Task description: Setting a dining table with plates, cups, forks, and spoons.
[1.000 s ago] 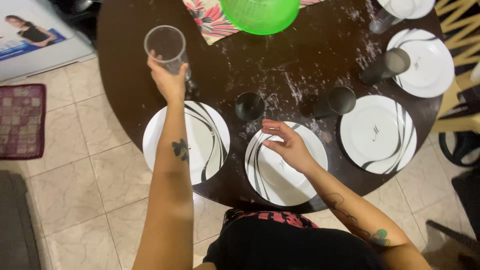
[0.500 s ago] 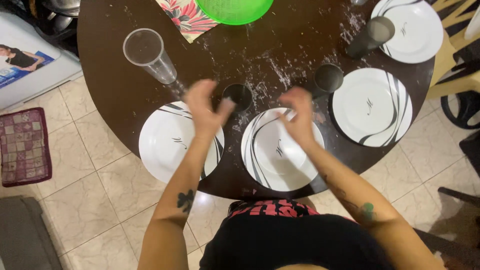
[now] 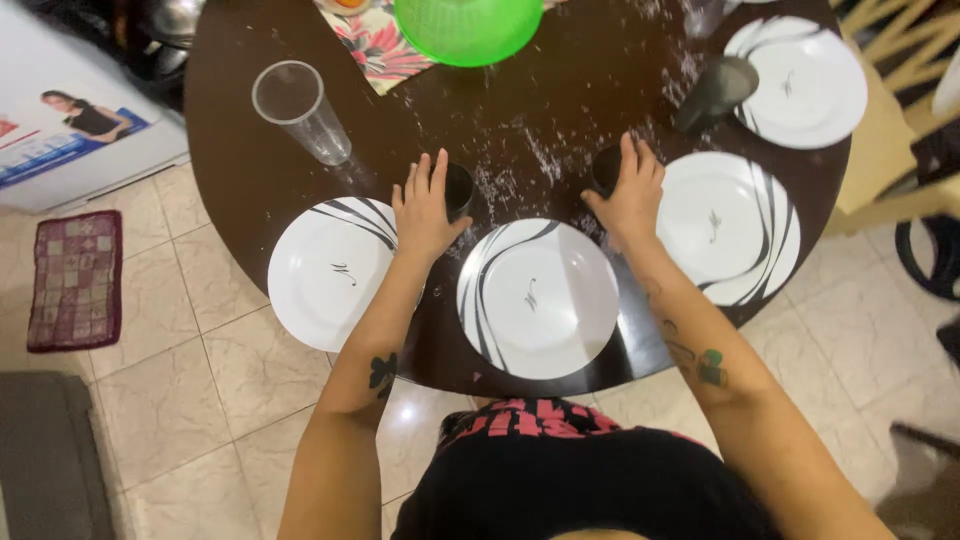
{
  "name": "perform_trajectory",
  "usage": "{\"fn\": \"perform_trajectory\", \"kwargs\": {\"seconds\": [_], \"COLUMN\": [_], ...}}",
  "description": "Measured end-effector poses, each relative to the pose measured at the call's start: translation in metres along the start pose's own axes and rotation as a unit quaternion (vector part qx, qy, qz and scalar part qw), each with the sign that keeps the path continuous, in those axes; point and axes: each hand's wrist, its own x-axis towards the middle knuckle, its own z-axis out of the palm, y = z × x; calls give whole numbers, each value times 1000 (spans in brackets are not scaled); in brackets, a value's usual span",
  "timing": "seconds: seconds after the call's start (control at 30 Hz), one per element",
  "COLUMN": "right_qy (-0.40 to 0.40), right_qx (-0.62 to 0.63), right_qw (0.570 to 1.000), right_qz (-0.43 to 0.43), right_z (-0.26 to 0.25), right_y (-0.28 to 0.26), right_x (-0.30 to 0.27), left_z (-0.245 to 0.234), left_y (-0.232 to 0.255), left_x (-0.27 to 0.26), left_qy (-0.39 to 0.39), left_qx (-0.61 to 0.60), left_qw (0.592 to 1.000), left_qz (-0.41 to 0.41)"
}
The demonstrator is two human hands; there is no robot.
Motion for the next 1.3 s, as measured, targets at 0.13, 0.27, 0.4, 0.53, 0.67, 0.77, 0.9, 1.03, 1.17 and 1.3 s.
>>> {"fn": "perform_trajectory", "kwargs": {"seconds": [0.13,0.27,0.4,0.53,0.67,0.77,0.9,1.03,1.17,1.3], "right_qy": [21,-198,-360,-400,-403,-398,-402,-372,-328,-295], "right_qx": [119,676,825,869,883,884,885,899,922,941], "right_qw": [988,708,431,281,233,242,233,227,202,160], "right_qz": [-99,-43,65,80,61,43,24,41,47,42], "right_z": [0,-26,-54,-33,13,47,84,113,153,200], "right_y": [-23,-86,-154,-216,-305,-378,-462,-517,-542,-563], "right_x": [-7,-29,-47,-55,-70,-71,-62,-43,-10,36], "left_z": [3,-7,-92,-142,-197,-246,-299,-324,-329,-338], "left_y": [9,12,23,-32,-123,-194,-268,-320,-358,-391], "left_x": [-14,-37,-73,-95,-104,-111,-106,-69,-14,51], "left_qy": [82,47,-101,-118,-122,-91,-97,-125,-158,-185], "left_qx": [55,-494,-808,-893,-905,-917,-901,-900,-902,-894], "left_qw": [994,864,580,426,393,374,411,404,384,390], "left_qz": [36,83,38,81,105,104,102,104,116,119]}}
